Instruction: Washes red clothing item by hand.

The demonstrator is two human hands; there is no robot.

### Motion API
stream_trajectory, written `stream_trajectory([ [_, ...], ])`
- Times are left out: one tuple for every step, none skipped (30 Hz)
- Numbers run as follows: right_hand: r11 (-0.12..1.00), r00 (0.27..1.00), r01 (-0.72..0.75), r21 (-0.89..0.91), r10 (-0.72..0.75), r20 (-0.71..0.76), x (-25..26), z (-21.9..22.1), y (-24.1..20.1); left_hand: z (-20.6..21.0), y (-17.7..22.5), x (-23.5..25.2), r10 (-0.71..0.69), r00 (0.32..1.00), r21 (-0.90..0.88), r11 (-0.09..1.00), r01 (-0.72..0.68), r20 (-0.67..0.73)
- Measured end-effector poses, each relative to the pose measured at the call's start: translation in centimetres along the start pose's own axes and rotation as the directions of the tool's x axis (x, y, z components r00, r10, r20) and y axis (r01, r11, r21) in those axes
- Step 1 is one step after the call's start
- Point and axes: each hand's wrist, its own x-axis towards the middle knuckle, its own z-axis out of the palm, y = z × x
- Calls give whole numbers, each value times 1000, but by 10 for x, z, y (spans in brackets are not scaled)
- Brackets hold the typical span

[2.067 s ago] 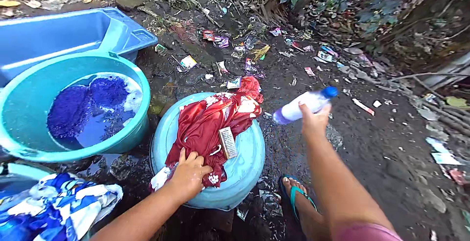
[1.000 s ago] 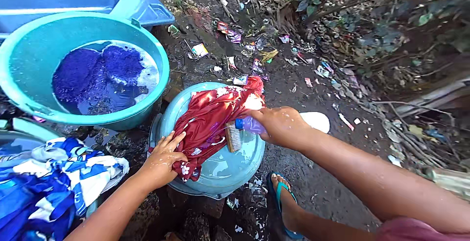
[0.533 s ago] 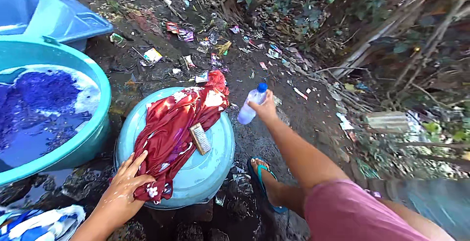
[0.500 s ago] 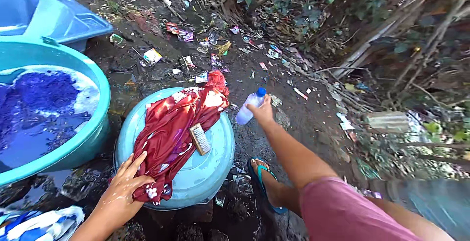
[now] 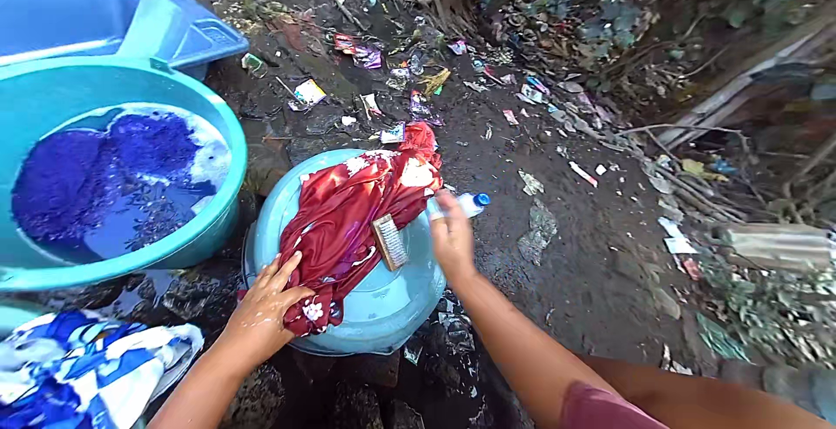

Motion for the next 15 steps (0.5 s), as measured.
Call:
stream_trajectory([
  [996,982,72,-53,-61,178,-7,15,-19,0,1,1,-4,1000,3,1000,4,4],
  [982,948,131,-135,-84,308,-13,31,-35,-1,2,1,-12,1000,3,1000,12,14],
  [962,926,174,-208,-88,367,-19,44,-45,-3,3,1,-23,999,2,1000,23,24],
  [942,931,205,-265,-104,351,-24,55,-47,-4,4,-1,-30,999,6,1000,30,15],
  [928,942,220,-302,-122,311,-28,61,-45,-5,6,-3,-40,999,10,999,40,-1],
  [921,949,216,-325,-119,293,-30,61,-43,-6,8,-4,-42,999,18,999,43,-33],
  [922,947,196,-333,-91,307,-33,57,-42,-7,9,-6,-52,997,18,998,53,-49],
  [927,944,174,-331,-61,325,-36,52,-44,-8,11,-6,-73,997,11,997,74,-37],
  [934,940,144,-327,-25,341,-38,45,-48,-10,11,-6,-86,996,3,996,86,-25],
  [944,929,89,-318,37,368,-37,37,-56,-12,12,-4,-96,995,-8,995,96,-12],
  [954,913,24,-298,101,394,-34,29,-65,-14,12,-3,-107,994,-24,994,107,-1],
  [963,906,-28,-269,138,400,-28,23,-74,-16,12,-2,-118,993,-39,992,118,1],
  [969,919,-34,-246,128,374,-20,19,-81,-17,12,-2,-134,991,-47,990,133,-8],
  [966,942,1,-257,85,324,-11,16,-86,-17,11,-2,-157,987,-42,987,156,-24],
  [955,955,36,-294,54,292,0,15,-89,-16,12,-4,-196,980,-31,980,195,-27],
])
